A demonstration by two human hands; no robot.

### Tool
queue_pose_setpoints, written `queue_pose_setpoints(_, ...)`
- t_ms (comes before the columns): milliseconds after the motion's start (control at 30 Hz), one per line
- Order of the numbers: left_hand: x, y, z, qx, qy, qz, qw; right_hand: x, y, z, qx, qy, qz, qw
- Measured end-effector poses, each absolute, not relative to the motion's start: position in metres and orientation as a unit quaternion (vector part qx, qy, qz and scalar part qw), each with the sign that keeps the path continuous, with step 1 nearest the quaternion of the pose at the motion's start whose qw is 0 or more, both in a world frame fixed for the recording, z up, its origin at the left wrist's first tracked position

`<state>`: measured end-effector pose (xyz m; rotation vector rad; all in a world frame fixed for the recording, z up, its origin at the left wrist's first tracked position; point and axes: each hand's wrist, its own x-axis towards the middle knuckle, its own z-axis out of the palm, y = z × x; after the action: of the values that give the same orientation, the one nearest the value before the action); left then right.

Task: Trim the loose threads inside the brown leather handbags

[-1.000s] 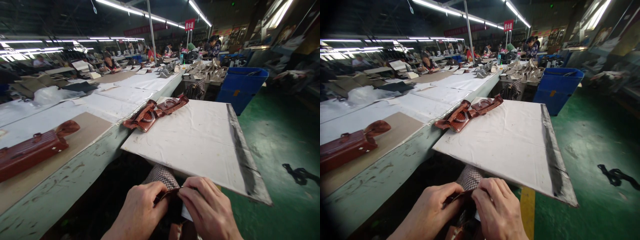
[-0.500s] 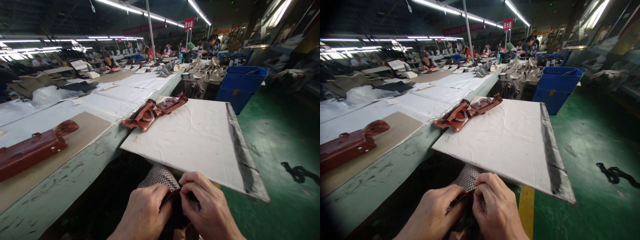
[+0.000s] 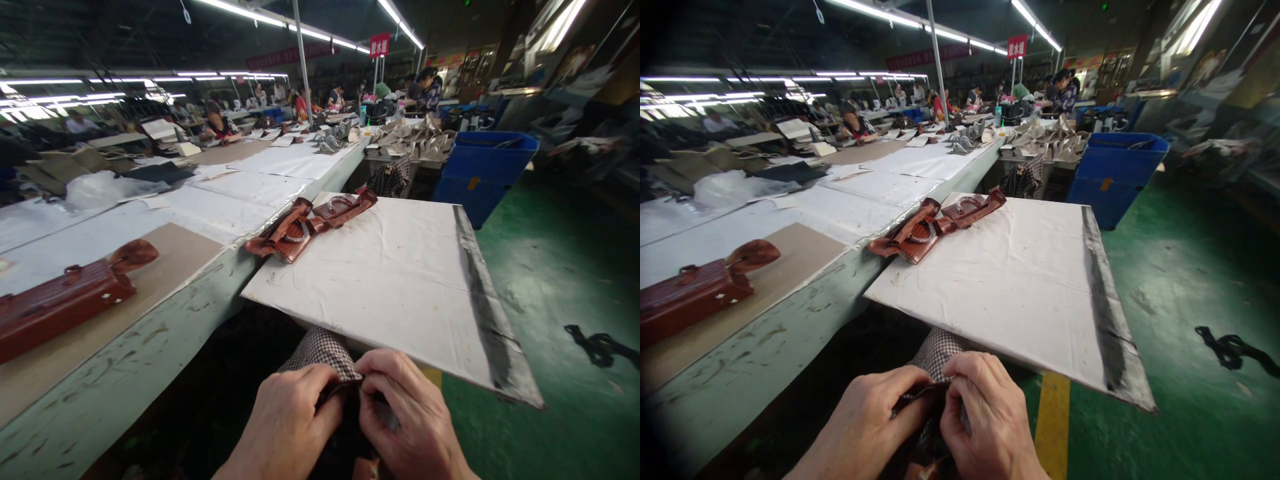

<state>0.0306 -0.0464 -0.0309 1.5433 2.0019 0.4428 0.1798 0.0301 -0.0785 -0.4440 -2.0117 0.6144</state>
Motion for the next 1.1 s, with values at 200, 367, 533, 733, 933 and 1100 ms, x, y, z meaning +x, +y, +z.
queue_pose_setpoints(200, 0.029, -0.047, -0.032, 0.572, 0.749, 0.168, 0.289, 0.179, 0.030, -0.078, -0.161, -0.820, 0.255, 0.487)
queue_pose_setpoints(367, 0.030, -0.047, -0.031, 0.566, 0.753, 0.165, 0.292, 0.180, 0.030, -0.078, -0.155, -0.822, 0.245, 0.489)
queue_pose_setpoints(533, 0.033, -0.044, -0.026, 0.571, 0.753, 0.157, 0.288, 0.184, 0.029, -0.078, -0.168, -0.828, 0.234, 0.481)
queue_pose_setpoints(733, 0.036, -0.044, -0.026, 0.577, 0.753, 0.145, 0.281, 0.188, 0.028, -0.077, -0.180, -0.825, 0.234, 0.482)
queue_pose_setpoints(933, 0.037, -0.043, -0.027, 0.587, 0.748, 0.140, 0.274, 0.192, 0.027, -0.077, -0.186, -0.821, 0.245, 0.481)
queue_pose_setpoints(1100, 0.035, -0.048, -0.032, 0.606, 0.727, 0.167, 0.276, 0.203, 0.030, -0.081, -0.189, -0.829, 0.265, 0.454)
